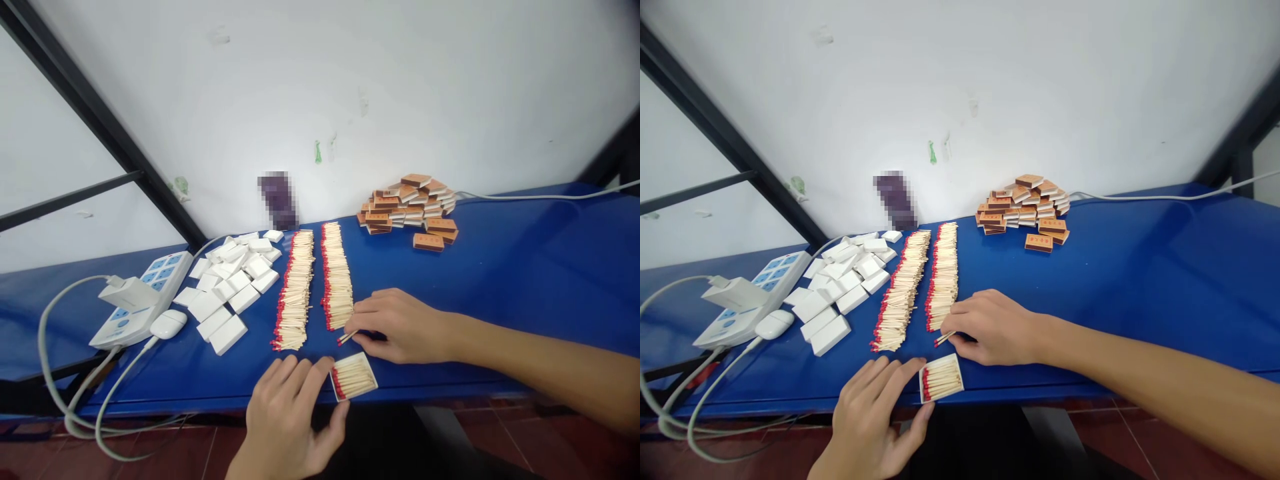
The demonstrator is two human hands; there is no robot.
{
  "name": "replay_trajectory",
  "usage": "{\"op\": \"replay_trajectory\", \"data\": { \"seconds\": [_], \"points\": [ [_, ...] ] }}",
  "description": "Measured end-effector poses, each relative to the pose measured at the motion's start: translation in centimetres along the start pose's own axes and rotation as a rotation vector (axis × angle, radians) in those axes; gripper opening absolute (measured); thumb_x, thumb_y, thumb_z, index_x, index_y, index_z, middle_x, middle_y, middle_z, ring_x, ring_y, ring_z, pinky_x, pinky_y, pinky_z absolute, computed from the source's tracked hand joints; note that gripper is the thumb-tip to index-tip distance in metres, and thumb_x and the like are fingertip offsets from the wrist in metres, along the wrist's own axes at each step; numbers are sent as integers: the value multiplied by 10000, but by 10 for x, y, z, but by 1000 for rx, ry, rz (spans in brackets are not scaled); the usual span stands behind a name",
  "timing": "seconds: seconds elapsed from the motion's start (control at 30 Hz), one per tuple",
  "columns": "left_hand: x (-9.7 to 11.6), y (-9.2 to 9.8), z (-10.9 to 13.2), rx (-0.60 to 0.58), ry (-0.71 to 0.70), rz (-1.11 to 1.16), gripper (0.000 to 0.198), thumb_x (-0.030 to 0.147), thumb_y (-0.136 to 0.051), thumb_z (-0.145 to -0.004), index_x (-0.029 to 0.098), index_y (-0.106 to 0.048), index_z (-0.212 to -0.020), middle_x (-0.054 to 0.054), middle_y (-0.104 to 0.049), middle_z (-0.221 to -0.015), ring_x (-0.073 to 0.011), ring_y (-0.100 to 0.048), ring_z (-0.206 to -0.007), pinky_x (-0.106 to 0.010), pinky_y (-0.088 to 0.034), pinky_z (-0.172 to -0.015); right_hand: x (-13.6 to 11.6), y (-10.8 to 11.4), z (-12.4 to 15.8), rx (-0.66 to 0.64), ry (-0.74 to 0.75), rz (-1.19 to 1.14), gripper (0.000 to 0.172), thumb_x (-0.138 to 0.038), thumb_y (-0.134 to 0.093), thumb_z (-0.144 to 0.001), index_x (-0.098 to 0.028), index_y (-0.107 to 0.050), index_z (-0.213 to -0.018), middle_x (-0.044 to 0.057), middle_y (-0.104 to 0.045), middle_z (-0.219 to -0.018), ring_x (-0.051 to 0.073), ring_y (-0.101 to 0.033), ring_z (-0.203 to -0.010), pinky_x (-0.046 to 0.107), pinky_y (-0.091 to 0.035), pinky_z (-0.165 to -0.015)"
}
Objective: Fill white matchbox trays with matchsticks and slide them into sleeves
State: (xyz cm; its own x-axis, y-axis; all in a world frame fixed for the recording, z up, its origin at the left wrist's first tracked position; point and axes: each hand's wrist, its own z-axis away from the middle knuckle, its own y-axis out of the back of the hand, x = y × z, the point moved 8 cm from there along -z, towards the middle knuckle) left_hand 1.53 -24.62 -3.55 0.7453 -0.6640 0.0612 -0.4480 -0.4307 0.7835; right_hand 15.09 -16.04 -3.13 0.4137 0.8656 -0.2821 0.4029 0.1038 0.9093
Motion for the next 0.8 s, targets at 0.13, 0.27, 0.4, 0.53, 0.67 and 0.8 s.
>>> {"op": "replay_trajectory", "data": {
  "seconds": [0.13,0.27,0.4,0.53,0.67,0.8],
  "points": [
    [0,0,0,4,0,2,287,276,-596,-910,151,-605,-1169,-56,-686,-815,-248,-593,-688,-384,-489,-652,4,5,-1,29,-66,49,133,-279,-603,-924,-194,-684,-861,-16,-664,-766,120,-557,-650,284,-312,-635],
    [-1,-1,0,4,2,10,288,276,-592,-914,153,-602,-1175,-55,-692,-823,-246,-602,-694,-386,-494,-663,8,6,-1,32,-108,49,156,-315,-644,-901,-186,-676,-818,-26,-632,-697,112,-514,-607,280,-303,-626],
    [-2,0,1,6,3,-1,283,285,-578,-925,159,-602,-1177,-55,-694,-820,-250,-611,-692,-387,-478,-649,7,3,-3,6,-108,-7,160,-254,-622,-903,-182,-658,-764,-31,-622,-676,102,-506,-604,271,-307,-633],
    [-1,0,0,6,1,-4,287,286,-578,-921,157,-602,-1176,-59,-692,-818,-257,-613,-698,-385,-468,-629,7,2,-4,3,-128,-54,170,-227,-605,-896,-181,-656,-741,-31,-622,-651,100,-506,-595,269,-292,-614],
    [0,1,-1,5,3,3,284,280,-577,-920,155,-600,-1175,-56,-689,-813,-250,-607,-682,-384,-473,-618,7,1,-5,7,-129,-68,162,-210,-599,-884,-184,-659,-736,-34,-629,-637,101,-515,-590,270,-287,-616],
    [-1,1,1,0,2,-13,292,292,-574,-927,163,-597,-1188,-55,-697,-835,-251,-627,-706,-390,-492,-639,7,0,-5,11,-117,-64,160,-200,-588,-886,-188,-669,-748,-32,-637,-632,107,-529,-593,275,-291,-628]
  ]
}}
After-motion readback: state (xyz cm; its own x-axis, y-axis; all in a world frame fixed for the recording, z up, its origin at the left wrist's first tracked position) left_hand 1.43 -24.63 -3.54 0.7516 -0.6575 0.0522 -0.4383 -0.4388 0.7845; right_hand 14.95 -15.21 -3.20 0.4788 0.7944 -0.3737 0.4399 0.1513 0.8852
